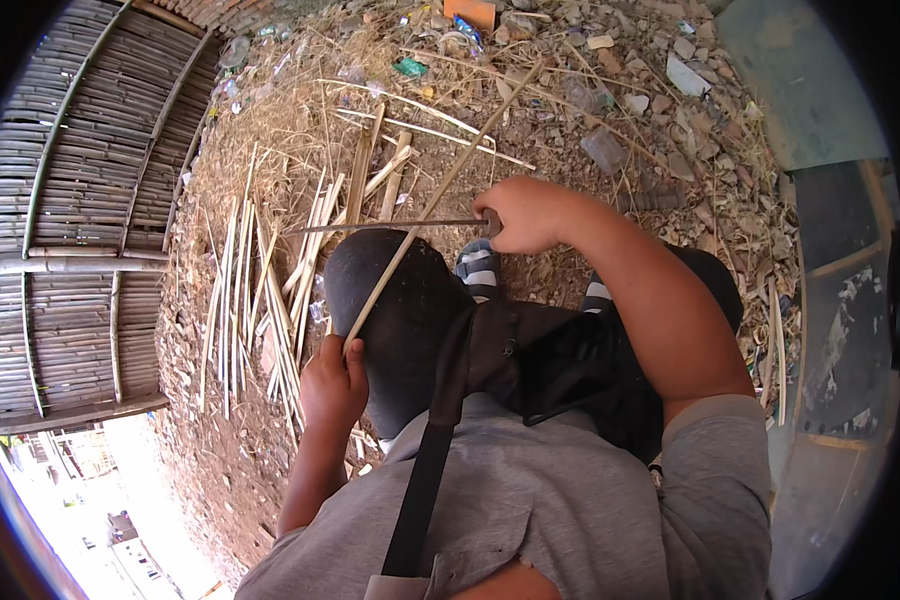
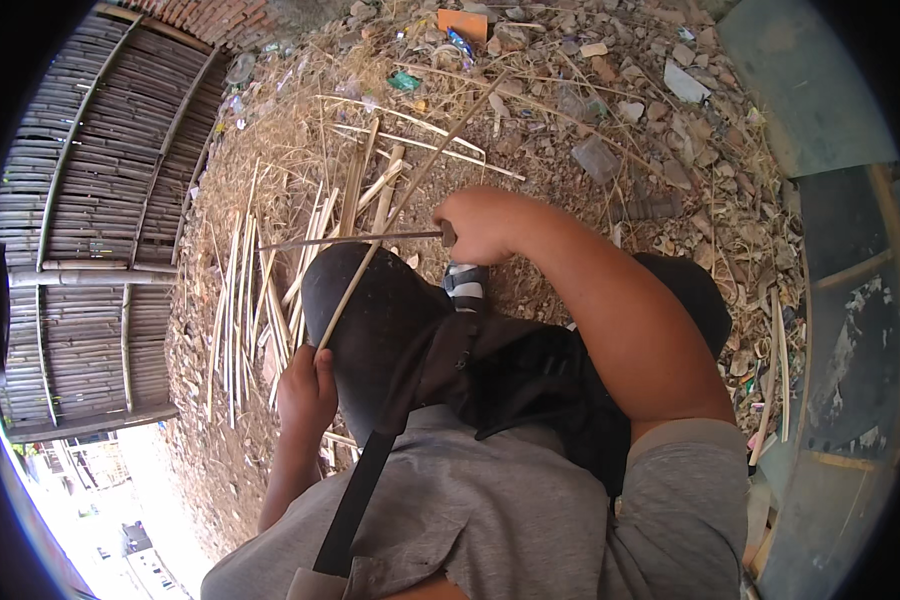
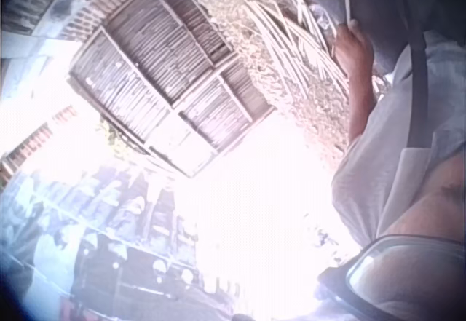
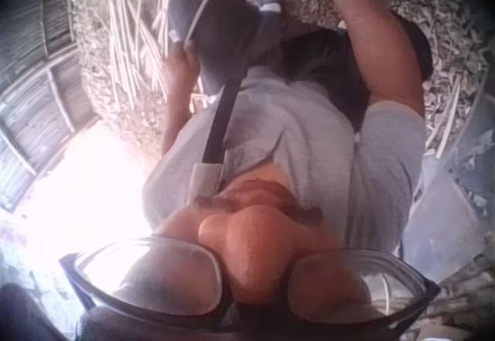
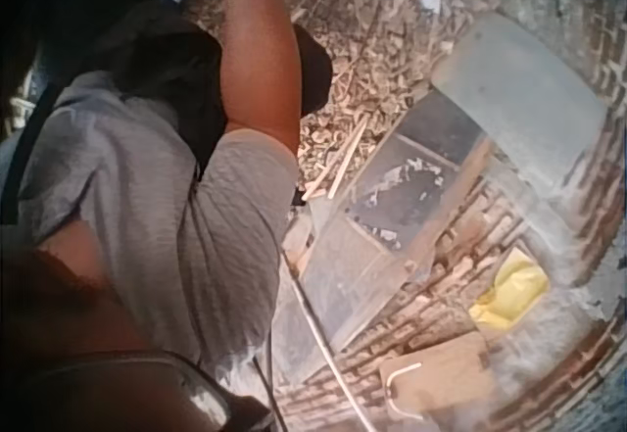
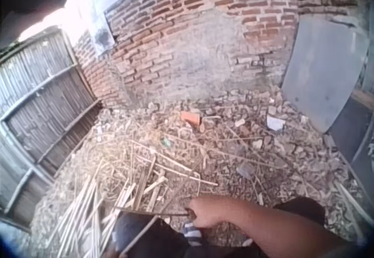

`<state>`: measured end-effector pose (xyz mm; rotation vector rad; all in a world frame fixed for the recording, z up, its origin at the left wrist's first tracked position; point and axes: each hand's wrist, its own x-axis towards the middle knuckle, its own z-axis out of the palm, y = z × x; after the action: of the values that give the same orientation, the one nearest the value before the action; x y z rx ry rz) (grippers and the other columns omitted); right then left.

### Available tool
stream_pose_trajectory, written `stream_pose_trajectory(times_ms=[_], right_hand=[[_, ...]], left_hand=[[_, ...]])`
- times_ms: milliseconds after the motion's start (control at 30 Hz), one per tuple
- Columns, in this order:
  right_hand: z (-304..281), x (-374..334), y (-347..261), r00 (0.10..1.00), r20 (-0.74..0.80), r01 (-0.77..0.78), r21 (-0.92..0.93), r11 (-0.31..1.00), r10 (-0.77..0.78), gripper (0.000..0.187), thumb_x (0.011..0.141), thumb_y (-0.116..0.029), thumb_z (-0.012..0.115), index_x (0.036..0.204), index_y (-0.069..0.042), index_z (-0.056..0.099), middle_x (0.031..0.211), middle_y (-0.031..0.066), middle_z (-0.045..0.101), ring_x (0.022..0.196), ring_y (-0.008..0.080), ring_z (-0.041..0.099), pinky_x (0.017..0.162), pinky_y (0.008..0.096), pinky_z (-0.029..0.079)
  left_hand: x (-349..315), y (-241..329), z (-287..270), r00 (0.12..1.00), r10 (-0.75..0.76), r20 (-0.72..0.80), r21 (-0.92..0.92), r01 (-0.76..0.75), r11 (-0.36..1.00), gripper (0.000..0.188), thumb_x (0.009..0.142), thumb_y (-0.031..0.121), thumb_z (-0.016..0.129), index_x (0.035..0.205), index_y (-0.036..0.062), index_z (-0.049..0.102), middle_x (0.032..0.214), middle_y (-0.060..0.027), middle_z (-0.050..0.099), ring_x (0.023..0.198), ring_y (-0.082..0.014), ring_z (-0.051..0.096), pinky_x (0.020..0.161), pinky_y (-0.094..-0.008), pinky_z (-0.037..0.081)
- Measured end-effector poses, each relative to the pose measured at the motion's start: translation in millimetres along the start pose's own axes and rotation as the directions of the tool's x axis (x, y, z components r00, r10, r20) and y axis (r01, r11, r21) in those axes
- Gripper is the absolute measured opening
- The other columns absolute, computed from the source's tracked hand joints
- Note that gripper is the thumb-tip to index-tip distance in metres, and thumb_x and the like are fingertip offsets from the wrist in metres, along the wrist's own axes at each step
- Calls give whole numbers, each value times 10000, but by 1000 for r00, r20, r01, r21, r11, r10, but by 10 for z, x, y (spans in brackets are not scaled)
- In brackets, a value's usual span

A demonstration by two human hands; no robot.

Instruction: The person shaves a thin bamboo strip using a machete while sitting on the ground.

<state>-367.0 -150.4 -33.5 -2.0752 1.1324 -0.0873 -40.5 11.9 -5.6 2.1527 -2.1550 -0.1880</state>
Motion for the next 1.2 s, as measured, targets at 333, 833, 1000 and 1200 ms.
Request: stream_pose_trajectory(times_ms=[333, 833, 1000, 1200], right_hand=[[61, 14, -57, 998, -52, -25, 10, 1000, 26, 504, 729, -166, 677, 1216, -34, 674, 1023, 185, 723, 970, 339, 696, 861, 425, 545], [-11, -1, 210, 959, -257, -111, 31, 993, 116, 390, 741, -118, 644, 1120, -45, 701, 926, 212, 704, 894, 381, 691, 796, 474, 546], [102, 16, -103, 981, -196, -12, -2, 1000, 11, 412, 742, -143, 653, 1135, -25, 695, 950, 226, 706, 909, 384, 691, 816, 468, 550], [0, 65, 508, 956, -239, -128, 185, 974, 171, 507, 713, -207, 713, 1184, -23, 680, 978, 185, 720, 893, 324, 704, 805, 432, 550]], left_hand=[[16, -58, 63, 1000, 19, 2, 12, -19, 1000, 348, 1034, 349, 500, 914, 26, 543, 785, -261, 624, 741, -491, 616, 636, -582, 454], [80, 6, -14, 999, 28, 20, -7, -28, 1000, 351, 1054, 305, 463, 876, 9, 524, 740, -274, 599, 726, -510, 592, 619, -584, 421], [59, -30, 24, 1000, 26, 10, -22, -25, 999, 338, 1054, 294, 464, 875, 14, 526, 744, -273, 598, 724, -506, 593, 618, -582, 422], [73, -33, 26, 1000, 22, 5, -2, -22, 1000, 363, 1059, 318, 446, 881, 14, 529, 770, -276, 611, 741, -512, 596, 632, -590, 423]])
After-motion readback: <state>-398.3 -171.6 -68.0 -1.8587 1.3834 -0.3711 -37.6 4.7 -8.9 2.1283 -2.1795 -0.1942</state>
